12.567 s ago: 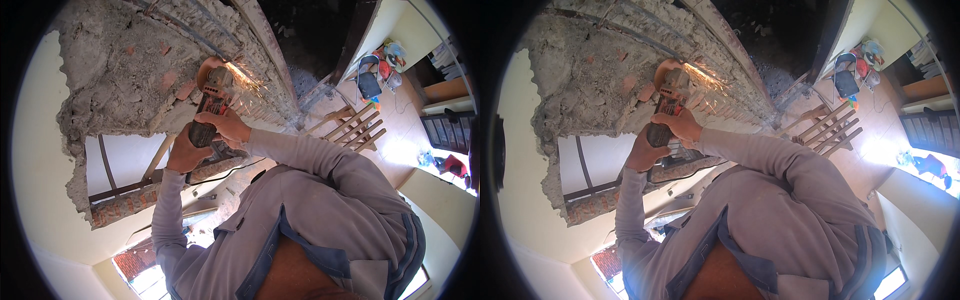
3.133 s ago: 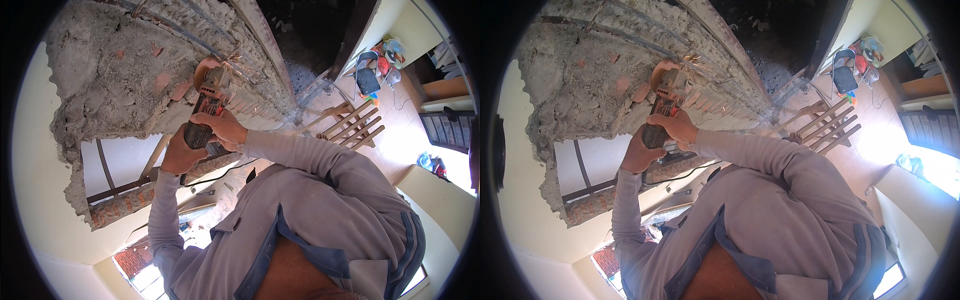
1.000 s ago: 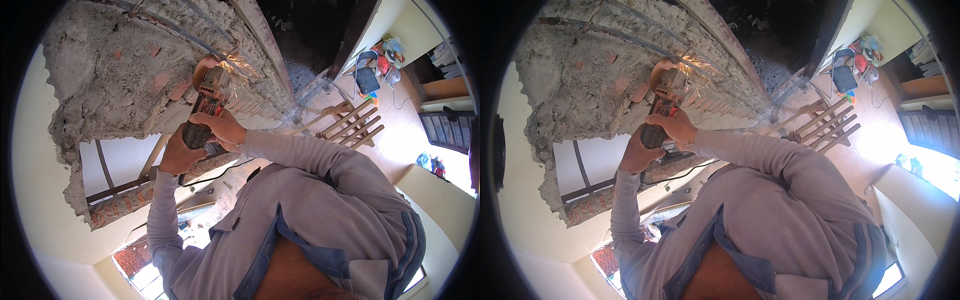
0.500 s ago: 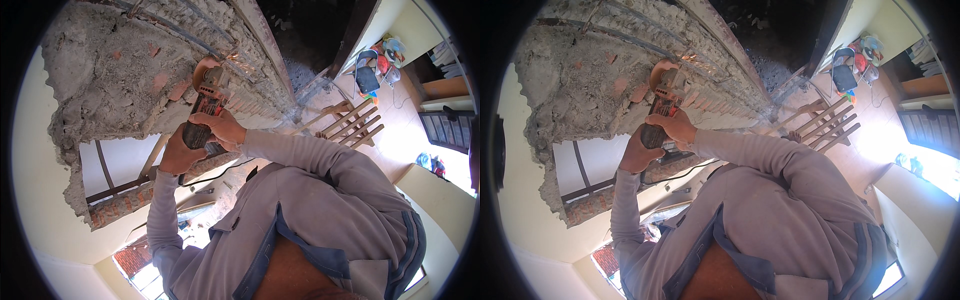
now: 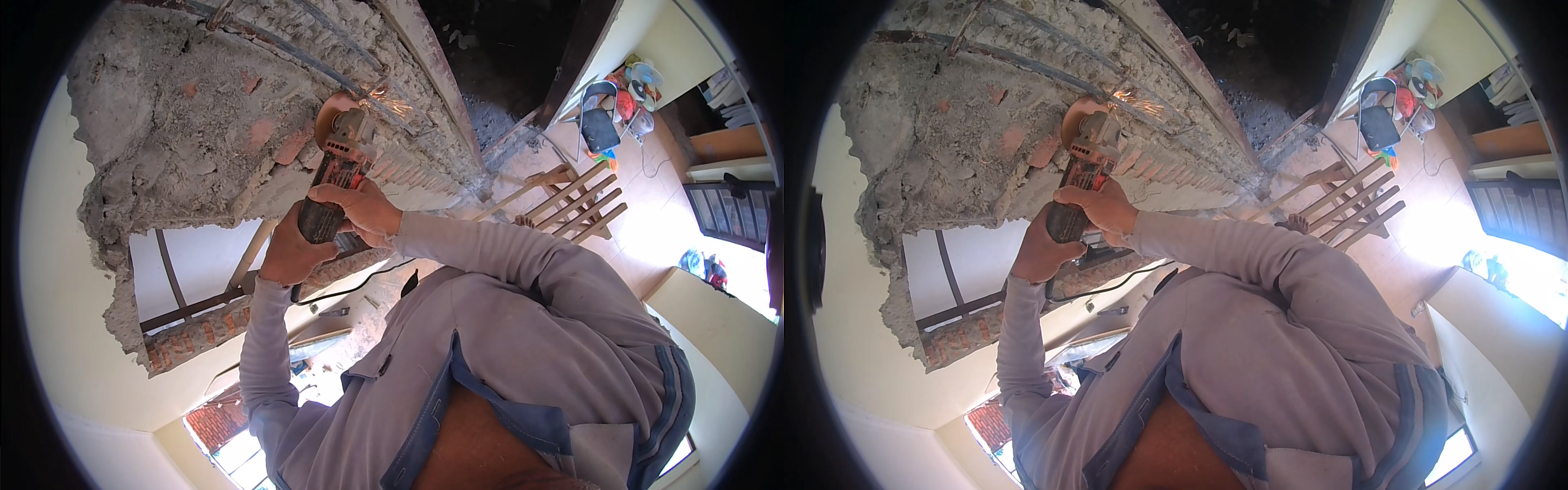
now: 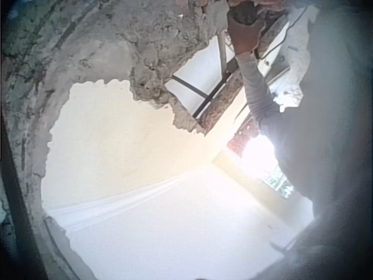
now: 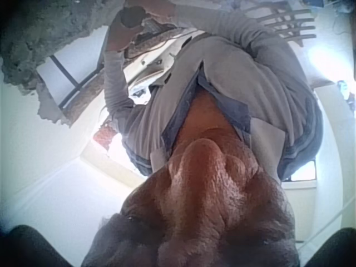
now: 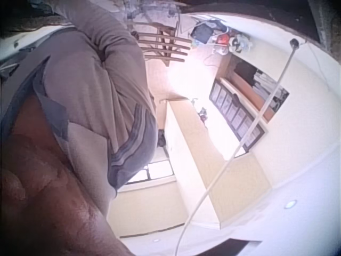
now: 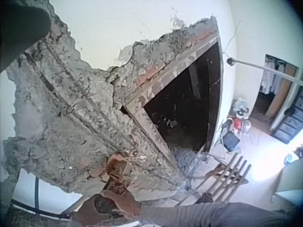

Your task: The person uses an angle grinder to cut a vertical line into a brick and concrete wall. They stand on a wooden scaffold and guide the tool along the wall surface, producing sparks and debris.

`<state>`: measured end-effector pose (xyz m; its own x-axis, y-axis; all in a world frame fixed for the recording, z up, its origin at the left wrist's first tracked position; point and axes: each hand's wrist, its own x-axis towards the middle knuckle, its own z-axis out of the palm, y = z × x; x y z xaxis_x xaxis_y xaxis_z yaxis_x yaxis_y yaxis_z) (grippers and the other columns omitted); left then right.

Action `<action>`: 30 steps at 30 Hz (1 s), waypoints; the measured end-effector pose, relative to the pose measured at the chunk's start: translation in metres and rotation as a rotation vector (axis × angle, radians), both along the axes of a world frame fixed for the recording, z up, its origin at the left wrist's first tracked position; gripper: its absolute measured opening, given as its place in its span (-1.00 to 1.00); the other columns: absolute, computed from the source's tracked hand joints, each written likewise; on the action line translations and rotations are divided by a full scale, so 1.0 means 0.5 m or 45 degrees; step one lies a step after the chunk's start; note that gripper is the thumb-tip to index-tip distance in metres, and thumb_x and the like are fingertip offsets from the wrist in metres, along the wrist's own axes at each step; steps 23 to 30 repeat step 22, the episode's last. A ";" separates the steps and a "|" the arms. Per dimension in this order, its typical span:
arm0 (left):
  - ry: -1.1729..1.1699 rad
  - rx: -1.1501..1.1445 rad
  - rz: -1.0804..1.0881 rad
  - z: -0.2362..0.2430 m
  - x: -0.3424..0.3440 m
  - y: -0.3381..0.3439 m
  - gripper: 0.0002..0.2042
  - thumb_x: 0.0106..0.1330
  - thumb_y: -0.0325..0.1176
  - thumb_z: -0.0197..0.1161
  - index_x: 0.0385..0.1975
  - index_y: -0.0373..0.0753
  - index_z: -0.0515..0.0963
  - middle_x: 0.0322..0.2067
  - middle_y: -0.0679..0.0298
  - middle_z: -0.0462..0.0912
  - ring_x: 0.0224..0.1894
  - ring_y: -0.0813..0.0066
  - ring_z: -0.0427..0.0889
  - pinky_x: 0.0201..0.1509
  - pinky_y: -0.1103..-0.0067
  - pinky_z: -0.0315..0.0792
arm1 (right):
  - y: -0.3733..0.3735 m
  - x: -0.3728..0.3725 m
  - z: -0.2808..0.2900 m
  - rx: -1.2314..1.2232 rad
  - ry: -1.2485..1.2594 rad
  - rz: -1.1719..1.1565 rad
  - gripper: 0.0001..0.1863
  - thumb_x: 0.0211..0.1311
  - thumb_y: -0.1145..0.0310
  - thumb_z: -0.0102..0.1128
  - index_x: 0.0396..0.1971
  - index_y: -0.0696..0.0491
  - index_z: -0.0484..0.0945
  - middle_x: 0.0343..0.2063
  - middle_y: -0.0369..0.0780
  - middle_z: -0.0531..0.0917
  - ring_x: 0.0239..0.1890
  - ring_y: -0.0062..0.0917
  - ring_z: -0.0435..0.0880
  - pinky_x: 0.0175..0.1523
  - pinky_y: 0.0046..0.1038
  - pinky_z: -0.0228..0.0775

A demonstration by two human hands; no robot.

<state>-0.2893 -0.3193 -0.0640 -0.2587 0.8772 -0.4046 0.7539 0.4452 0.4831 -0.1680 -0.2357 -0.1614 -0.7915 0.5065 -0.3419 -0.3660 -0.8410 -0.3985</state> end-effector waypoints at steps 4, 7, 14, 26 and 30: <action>-0.019 -0.009 0.004 0.000 0.000 0.001 -0.27 -0.14 -0.27 0.48 0.13 -0.35 0.41 -0.18 0.11 0.63 -0.20 0.30 0.63 -0.02 0.43 0.51 | -0.001 0.003 0.004 -0.007 -0.004 -0.003 -0.64 0.11 0.26 0.49 -0.12 -0.04 0.57 -0.20 -0.29 0.66 -0.14 -0.46 0.70 0.05 -0.11 0.53; -0.023 -0.024 0.021 0.001 0.001 0.001 -0.26 -0.15 -0.26 0.48 0.14 -0.35 0.41 -0.18 0.11 0.63 -0.21 0.29 0.63 -0.03 0.43 0.52 | 0.000 0.005 0.005 0.003 0.005 0.002 -0.65 0.12 0.26 0.48 -0.12 -0.04 0.58 -0.20 -0.28 0.67 -0.14 -0.46 0.70 0.06 -0.11 0.53; -0.019 -0.023 0.028 0.002 0.001 0.001 -0.27 -0.15 -0.26 0.48 0.12 -0.36 0.41 -0.20 0.11 0.64 -0.22 0.29 0.63 -0.04 0.44 0.52 | -0.001 0.002 0.003 0.019 -0.009 0.003 -0.65 0.16 0.25 0.46 -0.10 -0.02 0.56 -0.19 -0.29 0.66 -0.15 -0.49 0.70 0.00 -0.16 0.58; -0.041 -0.036 0.049 0.000 0.001 0.001 -0.28 -0.14 -0.27 0.47 0.12 -0.35 0.42 -0.20 0.12 0.63 -0.23 0.31 0.63 -0.05 0.44 0.52 | 0.000 0.003 0.003 -0.001 0.023 -0.002 -0.62 0.11 0.24 0.49 -0.10 -0.02 0.56 -0.19 -0.27 0.67 -0.15 -0.45 0.72 0.04 -0.12 0.59; -0.041 -0.036 0.049 0.000 0.001 0.001 -0.28 -0.14 -0.27 0.47 0.12 -0.35 0.42 -0.20 0.12 0.63 -0.23 0.31 0.63 -0.05 0.44 0.52 | 0.000 0.003 0.003 -0.001 0.023 -0.002 -0.62 0.11 0.24 0.49 -0.10 -0.02 0.56 -0.19 -0.27 0.67 -0.15 -0.45 0.72 0.04 -0.12 0.59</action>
